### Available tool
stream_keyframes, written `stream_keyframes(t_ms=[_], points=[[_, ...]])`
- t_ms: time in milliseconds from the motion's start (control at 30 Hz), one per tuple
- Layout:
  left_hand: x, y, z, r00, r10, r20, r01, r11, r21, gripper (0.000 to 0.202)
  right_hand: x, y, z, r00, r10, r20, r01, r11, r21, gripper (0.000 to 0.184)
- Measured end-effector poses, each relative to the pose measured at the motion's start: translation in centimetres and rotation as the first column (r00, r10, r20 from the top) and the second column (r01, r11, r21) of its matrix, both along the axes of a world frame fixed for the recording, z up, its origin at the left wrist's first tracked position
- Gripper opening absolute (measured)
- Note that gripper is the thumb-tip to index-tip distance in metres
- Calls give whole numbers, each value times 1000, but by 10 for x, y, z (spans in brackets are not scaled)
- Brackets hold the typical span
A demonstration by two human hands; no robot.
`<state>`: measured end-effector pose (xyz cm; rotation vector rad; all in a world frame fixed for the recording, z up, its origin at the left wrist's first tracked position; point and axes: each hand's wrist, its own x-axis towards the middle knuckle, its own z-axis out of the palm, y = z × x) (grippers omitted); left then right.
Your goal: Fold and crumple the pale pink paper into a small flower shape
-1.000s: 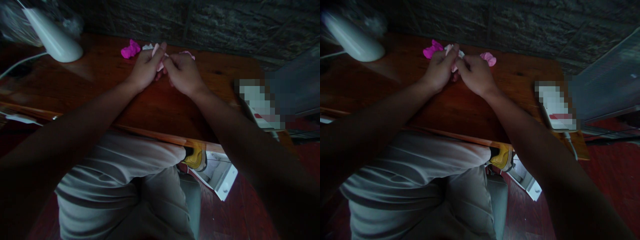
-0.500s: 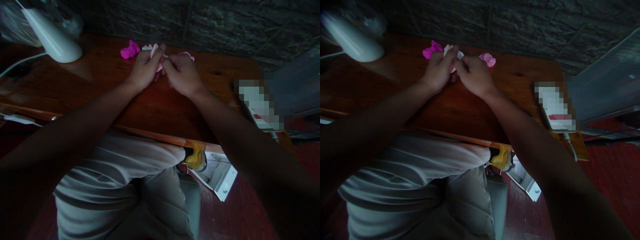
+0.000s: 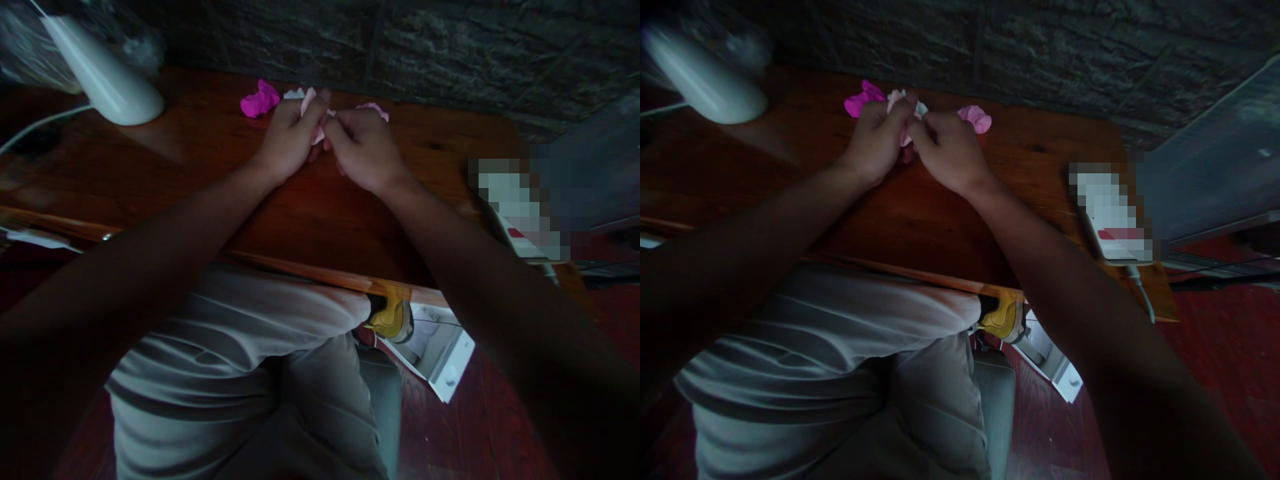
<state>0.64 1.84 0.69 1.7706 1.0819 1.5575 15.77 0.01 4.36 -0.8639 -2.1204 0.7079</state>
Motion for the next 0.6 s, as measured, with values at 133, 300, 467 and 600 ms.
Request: stream_keyframes(t_ms=[133, 300, 467, 600], points=[[1, 1, 0, 1000, 2, 22, -3, 1000, 11, 67, -1, -1, 2, 999, -36, 40, 35, 999, 34, 38], [1, 1, 1, 999, -6, 47, 7, 1000, -24, 68, 0, -1, 3, 999, -31, 28, 31, 999, 20, 35], [1, 2, 0, 999, -6, 49, 7, 1000, -16, 70, 0, -1, 3, 1000, -22, 16, 22, 1000, -1, 38], [1, 3, -1, 999, -12, 40, 12, 1000, 0, 70, 0, 0, 4, 997, -34, 64, 33, 999, 23, 41]])
